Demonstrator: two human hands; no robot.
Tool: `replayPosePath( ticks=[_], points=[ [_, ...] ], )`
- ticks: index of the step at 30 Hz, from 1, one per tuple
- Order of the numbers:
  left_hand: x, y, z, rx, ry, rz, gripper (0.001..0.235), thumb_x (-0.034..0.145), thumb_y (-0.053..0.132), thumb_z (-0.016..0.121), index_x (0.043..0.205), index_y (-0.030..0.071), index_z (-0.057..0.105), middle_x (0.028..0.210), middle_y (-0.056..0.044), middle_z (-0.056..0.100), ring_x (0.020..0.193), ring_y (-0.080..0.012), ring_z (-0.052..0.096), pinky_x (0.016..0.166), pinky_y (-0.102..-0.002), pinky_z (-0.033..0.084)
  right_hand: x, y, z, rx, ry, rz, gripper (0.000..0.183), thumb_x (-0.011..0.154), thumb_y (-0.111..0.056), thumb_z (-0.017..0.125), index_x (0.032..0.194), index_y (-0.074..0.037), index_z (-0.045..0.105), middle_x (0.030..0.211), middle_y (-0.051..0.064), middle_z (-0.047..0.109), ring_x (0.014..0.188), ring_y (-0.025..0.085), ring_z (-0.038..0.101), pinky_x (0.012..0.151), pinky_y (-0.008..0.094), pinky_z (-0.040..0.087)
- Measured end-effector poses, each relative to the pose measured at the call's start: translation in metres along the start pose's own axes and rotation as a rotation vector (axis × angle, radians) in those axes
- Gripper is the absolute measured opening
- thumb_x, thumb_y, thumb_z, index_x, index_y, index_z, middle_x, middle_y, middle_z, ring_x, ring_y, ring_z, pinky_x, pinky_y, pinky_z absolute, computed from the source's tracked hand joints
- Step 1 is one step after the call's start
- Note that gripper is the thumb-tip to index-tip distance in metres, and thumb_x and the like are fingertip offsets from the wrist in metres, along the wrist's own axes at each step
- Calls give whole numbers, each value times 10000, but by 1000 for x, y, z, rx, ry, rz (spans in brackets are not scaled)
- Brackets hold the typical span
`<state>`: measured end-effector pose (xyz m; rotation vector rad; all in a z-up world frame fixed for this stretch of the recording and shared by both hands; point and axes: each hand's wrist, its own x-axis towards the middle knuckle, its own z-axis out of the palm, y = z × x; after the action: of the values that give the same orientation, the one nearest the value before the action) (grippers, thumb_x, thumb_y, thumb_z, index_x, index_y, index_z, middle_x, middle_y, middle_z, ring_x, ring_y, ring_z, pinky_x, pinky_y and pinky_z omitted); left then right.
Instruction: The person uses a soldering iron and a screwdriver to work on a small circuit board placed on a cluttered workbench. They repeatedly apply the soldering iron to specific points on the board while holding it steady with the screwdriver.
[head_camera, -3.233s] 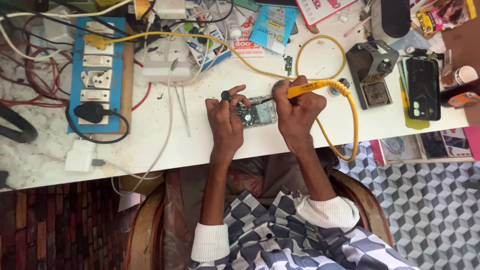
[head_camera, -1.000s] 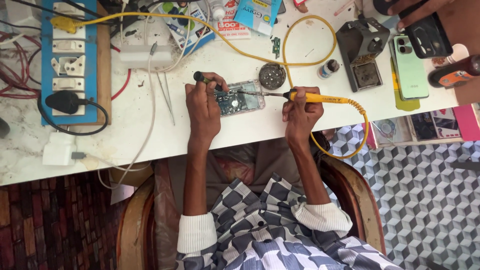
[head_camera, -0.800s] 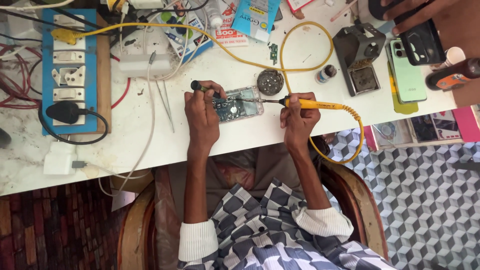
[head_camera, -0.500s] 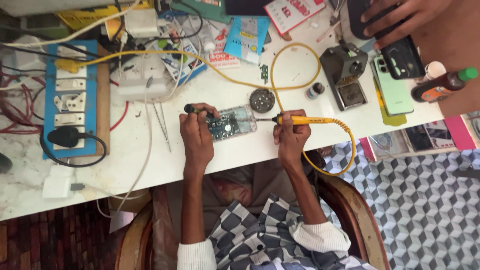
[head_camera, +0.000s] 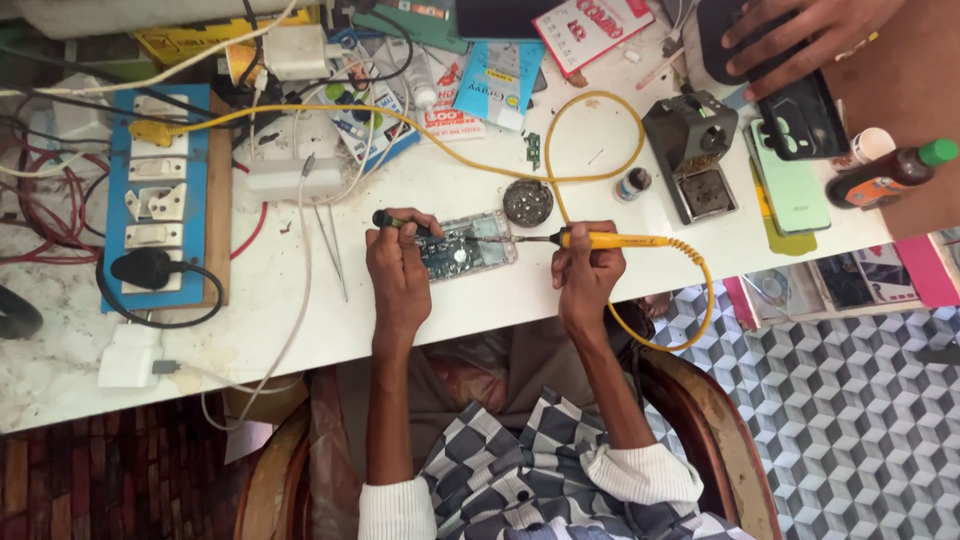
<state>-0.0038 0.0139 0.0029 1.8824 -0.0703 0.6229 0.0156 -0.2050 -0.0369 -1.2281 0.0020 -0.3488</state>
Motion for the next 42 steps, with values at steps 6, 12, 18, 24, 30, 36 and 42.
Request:
replayPosePath(
  ticks=[6,12,18,24,30,36,42],
  points=[
    [1,-4,3,-109,-16,-96,379,1145,317,348,1040,17,555,891,-77,676,729,-177,589,720,-344,473,-1,0,0,-48,22,-10,255,1082,-252,612,1000,-16,559,623,18,521,457,78,487,393,213,376],
    [1,-7,3,-147,-16,-58,397,1175,329,347,1064,10,555,905,-80,677,671,-133,542,666,-312,462,-1,1,0,-36,25,8,226,1077,-227,621,1001,-25,554,622,12,514,466,73,481,398,215,383],
    [1,-6,1,-151,-23,-107,399,1157,338,358,1069,8,565,899,-72,686,605,-98,475,593,-287,421,0,1,1,-49,28,-19,211,1082,-200,615,991,-19,556,646,11,506,464,66,468,396,220,392],
    [0,-9,2,-166,-10,12,397,1208,333,349,1075,18,550,915,-69,667,810,-134,625,746,-311,494,-1,2,0,-21,25,-31,219,1096,-206,607,994,-20,552,658,13,500,477,76,462,407,230,390],
    [3,-6,2,-142,-17,-149,379,1135,304,382,1013,17,596,835,-83,679,684,-176,569,652,-327,446,3,-4,4,-14,126,13,253,1100,-258,581,984,-35,556,582,20,500,422,83,419,384,235,341],
    [5,-4,3,-138,-8,-103,332,1138,264,389,1020,24,585,825,-65,671,699,-167,580,671,-334,462,4,-4,5,-54,79,29,316,1105,-293,596,952,-23,534,588,34,512,421,110,475,385,248,360],
    [4,-6,3,-9,-24,-57,299,1118,191,380,994,29,599,851,-82,693,764,-219,582,744,-365,466,4,-5,4,-49,93,41,314,1083,-322,579,1011,-17,558,578,49,540,411,113,498,380,234,357]
  ],
)
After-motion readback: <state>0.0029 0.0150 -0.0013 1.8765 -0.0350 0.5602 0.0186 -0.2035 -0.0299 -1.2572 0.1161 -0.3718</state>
